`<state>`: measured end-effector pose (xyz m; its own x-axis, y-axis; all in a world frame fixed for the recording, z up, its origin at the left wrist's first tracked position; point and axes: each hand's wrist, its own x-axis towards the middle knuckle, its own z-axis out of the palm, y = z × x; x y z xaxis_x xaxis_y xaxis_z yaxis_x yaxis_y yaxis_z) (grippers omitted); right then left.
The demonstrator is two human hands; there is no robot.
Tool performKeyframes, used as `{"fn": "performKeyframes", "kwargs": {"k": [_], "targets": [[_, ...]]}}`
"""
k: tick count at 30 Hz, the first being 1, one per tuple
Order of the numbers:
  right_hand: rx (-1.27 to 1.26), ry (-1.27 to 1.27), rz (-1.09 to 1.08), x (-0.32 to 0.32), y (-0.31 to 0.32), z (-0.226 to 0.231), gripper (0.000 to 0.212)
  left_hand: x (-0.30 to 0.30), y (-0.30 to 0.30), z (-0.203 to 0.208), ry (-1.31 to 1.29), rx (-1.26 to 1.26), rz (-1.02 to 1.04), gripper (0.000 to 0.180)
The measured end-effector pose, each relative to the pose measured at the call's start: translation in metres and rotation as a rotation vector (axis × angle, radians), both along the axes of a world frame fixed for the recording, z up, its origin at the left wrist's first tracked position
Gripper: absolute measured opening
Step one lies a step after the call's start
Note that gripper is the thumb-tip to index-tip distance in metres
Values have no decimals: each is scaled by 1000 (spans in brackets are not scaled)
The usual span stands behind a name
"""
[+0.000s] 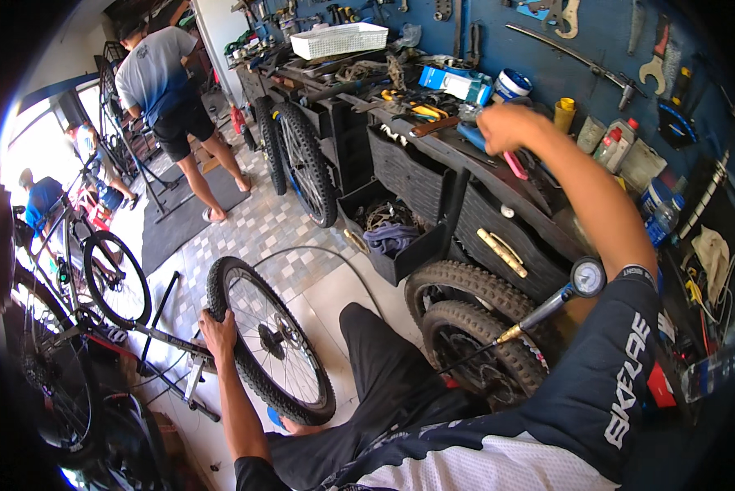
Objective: The person removes a bicycle tire from the rim, uses a pressure gauge to check the tire pressure, and then reattaches the tire to the rim.
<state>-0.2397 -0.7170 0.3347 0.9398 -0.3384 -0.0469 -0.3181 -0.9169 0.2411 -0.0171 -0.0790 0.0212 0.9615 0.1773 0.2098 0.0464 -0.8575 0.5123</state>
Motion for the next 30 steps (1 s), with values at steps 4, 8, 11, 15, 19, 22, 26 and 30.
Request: {"fn": "performKeyframes", "kwargs": {"k": [4, 8, 11, 15, 19, 22, 26, 30], "targets": [[101, -316, 347, 68, 38, 44, 20, 3, 11, 4, 54, 102, -33, 77], [272, -483, 712, 154, 146, 39, 20, -14, 15, 11, 70, 123, 25, 73], [503, -468, 864, 205, 233, -13, 22, -23, 34, 4, 35, 112, 22, 71], [871, -325, 1032, 232, 330, -120, 26, -30, 61, -17, -95, 33, -21, 63], [1513, -115, 825, 234, 380, -267, 18, -33, 56, -22, -116, -14, -97, 59], [1905, 107, 522, 223, 440, -361, 16, -42, 65, -17, -72, -5, -45, 62], [2073, 156, 232, 204, 524, -439, 23, -54, 79, -14, -77, 33, -25, 60], [2304, 193, 40, 194, 569, -471, 29, -53, 75, -24, -52, 37, -24, 63]]}}
